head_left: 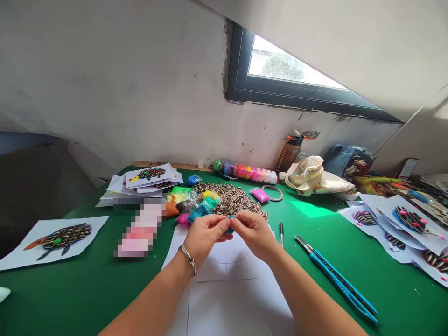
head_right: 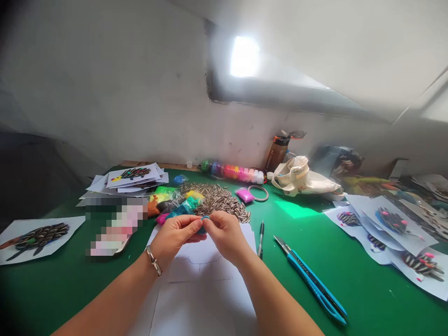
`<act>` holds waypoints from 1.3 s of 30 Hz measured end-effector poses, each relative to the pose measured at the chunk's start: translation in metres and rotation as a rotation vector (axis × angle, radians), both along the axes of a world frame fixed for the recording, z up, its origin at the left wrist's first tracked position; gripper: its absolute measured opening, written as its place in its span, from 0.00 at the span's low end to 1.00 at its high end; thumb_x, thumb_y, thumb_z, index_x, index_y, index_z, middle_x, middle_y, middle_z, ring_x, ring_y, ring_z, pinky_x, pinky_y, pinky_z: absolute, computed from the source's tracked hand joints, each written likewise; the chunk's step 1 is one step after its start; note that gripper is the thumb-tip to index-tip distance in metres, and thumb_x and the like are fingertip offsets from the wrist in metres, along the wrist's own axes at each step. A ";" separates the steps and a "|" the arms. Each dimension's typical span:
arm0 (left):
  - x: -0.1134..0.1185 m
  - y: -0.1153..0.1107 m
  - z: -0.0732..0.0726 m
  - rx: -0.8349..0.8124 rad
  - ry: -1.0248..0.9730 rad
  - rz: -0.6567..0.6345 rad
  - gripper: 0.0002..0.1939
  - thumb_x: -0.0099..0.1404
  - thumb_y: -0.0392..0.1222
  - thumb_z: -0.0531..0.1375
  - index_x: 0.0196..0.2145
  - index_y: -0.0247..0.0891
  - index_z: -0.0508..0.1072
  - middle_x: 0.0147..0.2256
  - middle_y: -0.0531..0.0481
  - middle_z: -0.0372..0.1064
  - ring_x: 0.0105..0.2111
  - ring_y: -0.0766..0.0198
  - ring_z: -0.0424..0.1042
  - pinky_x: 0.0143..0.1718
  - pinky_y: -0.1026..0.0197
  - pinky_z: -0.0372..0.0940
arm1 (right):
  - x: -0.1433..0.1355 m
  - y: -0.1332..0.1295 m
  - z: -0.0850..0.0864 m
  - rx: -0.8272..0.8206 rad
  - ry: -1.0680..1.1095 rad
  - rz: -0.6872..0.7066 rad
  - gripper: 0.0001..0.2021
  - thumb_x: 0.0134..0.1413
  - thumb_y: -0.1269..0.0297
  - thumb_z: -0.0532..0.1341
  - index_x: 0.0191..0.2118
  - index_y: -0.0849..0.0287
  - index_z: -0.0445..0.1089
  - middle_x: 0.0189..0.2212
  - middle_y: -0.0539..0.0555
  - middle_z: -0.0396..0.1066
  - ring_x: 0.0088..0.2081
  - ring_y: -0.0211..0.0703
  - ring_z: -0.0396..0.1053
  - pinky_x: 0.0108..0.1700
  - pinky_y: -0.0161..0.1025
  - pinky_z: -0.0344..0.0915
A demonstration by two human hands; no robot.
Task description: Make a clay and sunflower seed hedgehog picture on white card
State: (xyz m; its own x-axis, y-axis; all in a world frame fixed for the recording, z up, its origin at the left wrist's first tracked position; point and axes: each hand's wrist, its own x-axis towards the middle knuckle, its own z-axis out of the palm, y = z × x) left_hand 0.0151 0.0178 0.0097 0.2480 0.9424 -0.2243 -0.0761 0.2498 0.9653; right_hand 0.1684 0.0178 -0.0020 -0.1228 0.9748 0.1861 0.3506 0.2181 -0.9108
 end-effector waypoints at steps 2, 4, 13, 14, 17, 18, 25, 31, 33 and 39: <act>-0.001 0.001 -0.001 0.005 0.002 0.012 0.21 0.50 0.53 0.67 0.35 0.33 0.75 0.33 0.45 0.75 0.31 0.56 0.76 0.38 0.54 0.69 | 0.002 0.003 0.000 -0.072 0.047 0.046 0.17 0.52 0.55 0.59 0.19 0.61 0.63 0.18 0.46 0.56 0.23 0.33 0.52 0.24 0.32 0.49; -0.002 0.002 -0.002 0.028 -0.003 0.017 0.21 0.50 0.53 0.66 0.33 0.32 0.74 0.32 0.46 0.75 0.30 0.57 0.76 0.38 0.54 0.69 | 0.005 0.005 0.001 -0.161 0.106 0.099 0.17 0.52 0.52 0.58 0.23 0.61 0.67 0.19 0.47 0.61 0.23 0.34 0.56 0.25 0.32 0.52; -0.002 0.004 -0.004 0.074 0.050 -0.004 0.21 0.53 0.57 0.62 0.29 0.33 0.73 0.26 0.47 0.74 0.28 0.59 0.74 0.34 0.58 0.68 | 0.003 0.003 0.002 -0.292 0.241 0.182 0.16 0.45 0.53 0.64 0.23 0.61 0.65 0.19 0.47 0.61 0.24 0.34 0.59 0.26 0.33 0.54; -0.002 0.004 -0.005 0.075 0.058 -0.010 0.22 0.53 0.58 0.62 0.29 0.32 0.73 0.25 0.47 0.73 0.28 0.59 0.74 0.33 0.58 0.68 | 0.003 0.003 0.002 -0.282 0.237 0.177 0.16 0.45 0.53 0.64 0.22 0.61 0.65 0.18 0.47 0.60 0.23 0.34 0.59 0.25 0.33 0.53; -0.002 0.004 -0.005 0.063 0.058 0.005 0.22 0.50 0.57 0.64 0.29 0.32 0.73 0.25 0.48 0.73 0.26 0.60 0.74 0.31 0.59 0.68 | 0.002 0.003 0.001 -0.253 0.213 0.161 0.16 0.46 0.53 0.64 0.22 0.61 0.64 0.18 0.46 0.59 0.23 0.34 0.59 0.24 0.32 0.52; -0.002 0.004 -0.005 0.060 0.054 0.013 0.22 0.49 0.56 0.65 0.29 0.32 0.73 0.25 0.48 0.72 0.25 0.60 0.74 0.31 0.59 0.68 | 0.003 0.003 0.002 -0.256 0.210 0.163 0.16 0.46 0.53 0.64 0.22 0.61 0.64 0.18 0.46 0.59 0.23 0.34 0.59 0.24 0.32 0.52; -0.003 0.007 -0.004 0.095 0.050 0.016 0.19 0.48 0.54 0.66 0.27 0.32 0.74 0.24 0.51 0.71 0.23 0.64 0.72 0.28 0.61 0.69 | 0.012 0.006 0.003 -0.374 0.230 0.259 0.16 0.46 0.50 0.64 0.27 0.61 0.68 0.20 0.48 0.64 0.23 0.34 0.62 0.25 0.32 0.54; -0.001 0.004 -0.003 0.091 0.059 -0.063 0.21 0.46 0.57 0.66 0.22 0.33 0.73 0.22 0.50 0.71 0.21 0.65 0.71 0.26 0.63 0.67 | 0.007 0.007 -0.001 -0.321 0.337 0.230 0.13 0.46 0.56 0.65 0.27 0.61 0.68 0.23 0.49 0.64 0.25 0.34 0.62 0.27 0.33 0.58; -0.001 0.004 -0.004 0.055 0.052 -0.065 0.23 0.45 0.58 0.67 0.23 0.33 0.73 0.23 0.49 0.72 0.22 0.65 0.71 0.27 0.62 0.68 | 0.007 0.008 -0.003 -0.315 0.377 0.241 0.13 0.46 0.56 0.65 0.26 0.61 0.67 0.23 0.48 0.64 0.24 0.34 0.61 0.26 0.33 0.58; -0.004 0.005 -0.007 -0.056 0.046 -0.083 0.29 0.53 0.61 0.61 0.45 0.37 0.70 0.30 0.46 0.75 0.32 0.60 0.74 0.34 0.61 0.66 | 0.008 0.009 -0.005 -0.264 0.430 0.135 0.13 0.49 0.56 0.63 0.25 0.61 0.67 0.20 0.48 0.65 0.23 0.34 0.61 0.28 0.34 0.59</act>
